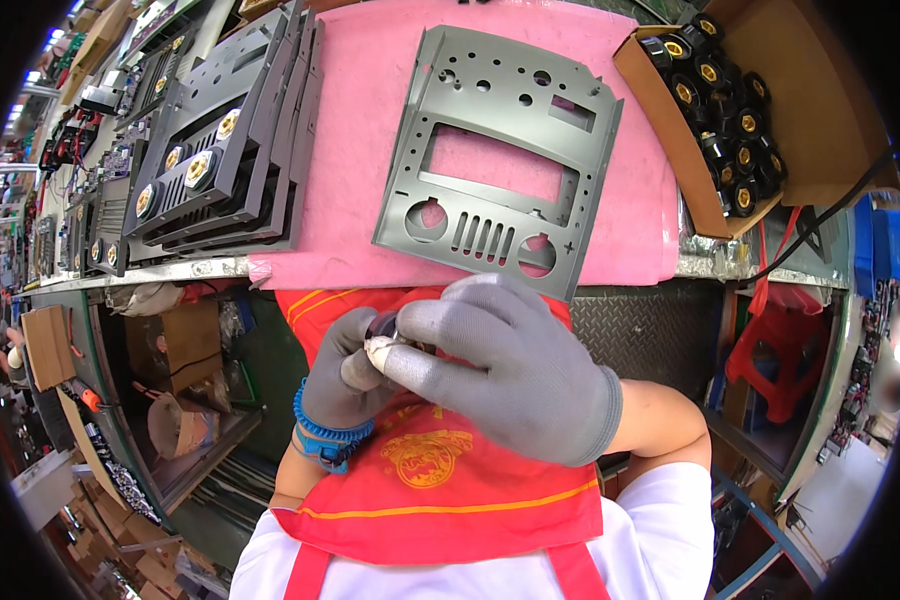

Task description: Installing large circular components into a metal housing panel manually.

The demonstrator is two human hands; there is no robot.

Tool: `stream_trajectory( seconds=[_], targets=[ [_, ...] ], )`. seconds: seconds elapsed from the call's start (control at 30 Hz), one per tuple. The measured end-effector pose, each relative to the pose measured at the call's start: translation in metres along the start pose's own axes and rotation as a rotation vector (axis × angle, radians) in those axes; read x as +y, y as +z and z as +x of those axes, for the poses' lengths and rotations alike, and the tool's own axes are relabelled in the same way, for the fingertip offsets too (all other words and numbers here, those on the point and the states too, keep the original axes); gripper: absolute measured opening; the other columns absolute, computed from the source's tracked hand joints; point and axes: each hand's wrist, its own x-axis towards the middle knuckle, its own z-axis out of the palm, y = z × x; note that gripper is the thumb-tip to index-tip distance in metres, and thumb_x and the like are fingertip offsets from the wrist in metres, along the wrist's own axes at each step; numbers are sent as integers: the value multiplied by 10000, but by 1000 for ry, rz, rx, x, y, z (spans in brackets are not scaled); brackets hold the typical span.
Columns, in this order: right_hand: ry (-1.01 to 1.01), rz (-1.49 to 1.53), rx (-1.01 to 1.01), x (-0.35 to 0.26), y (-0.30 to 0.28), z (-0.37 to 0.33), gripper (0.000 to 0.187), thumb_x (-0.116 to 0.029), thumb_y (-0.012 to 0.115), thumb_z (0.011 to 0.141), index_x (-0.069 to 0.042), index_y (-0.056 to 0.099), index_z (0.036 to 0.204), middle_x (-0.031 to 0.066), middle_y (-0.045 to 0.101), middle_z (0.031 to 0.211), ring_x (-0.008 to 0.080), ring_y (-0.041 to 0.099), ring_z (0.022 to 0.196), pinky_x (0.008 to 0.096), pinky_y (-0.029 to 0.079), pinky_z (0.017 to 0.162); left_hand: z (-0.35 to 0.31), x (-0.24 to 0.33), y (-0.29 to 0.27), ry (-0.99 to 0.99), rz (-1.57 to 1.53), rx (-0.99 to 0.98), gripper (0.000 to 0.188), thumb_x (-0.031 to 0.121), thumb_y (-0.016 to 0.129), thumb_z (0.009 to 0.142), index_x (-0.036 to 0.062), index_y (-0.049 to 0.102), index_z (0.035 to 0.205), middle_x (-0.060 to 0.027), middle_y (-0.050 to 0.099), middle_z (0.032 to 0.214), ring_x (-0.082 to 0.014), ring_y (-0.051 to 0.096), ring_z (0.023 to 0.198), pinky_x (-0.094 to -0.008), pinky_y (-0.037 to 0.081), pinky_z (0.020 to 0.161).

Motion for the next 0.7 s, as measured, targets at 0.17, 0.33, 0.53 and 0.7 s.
stream_trajectory(
  seconds=[0.17,0.33,0.53,0.7],
  targets=[
    [2,51,-81,9,-4,5,348,-116,650,782,-120,669,1129,24,609,1036,230,586,931,360,464,809,4,-2,-1,-17,-54,-2,301,240,707,911,7,603,1072,-123,668,1103,-207,648,1006,-356,528,887],
    [-314,273,-297,16,-16,13,309,-164,621,836,-137,658,1141,14,624,1126,262,581,1094,424,427,900,4,0,-8,-152,-94,-91,282,249,684,925,43,581,1089,-119,659,1119,-211,643,1020,-352,525,872],
    [60,133,125,3,-5,13,433,-205,830,707,-50,660,1074,104,645,945,294,643,864,402,529,749,12,-2,2,-30,-142,-75,265,218,681,906,58,587,1095,-77,645,1122,-200,617,1064,-380,484,950],
    [-120,29,-80,13,-3,7,290,-136,671,806,-98,648,1093,52,638,1116,260,637,993,414,497,878,7,-4,5,-82,-177,99,214,172,660,927,63,588,1096,-70,660,1077,-186,616,1067,-352,506,921]
  ],
)
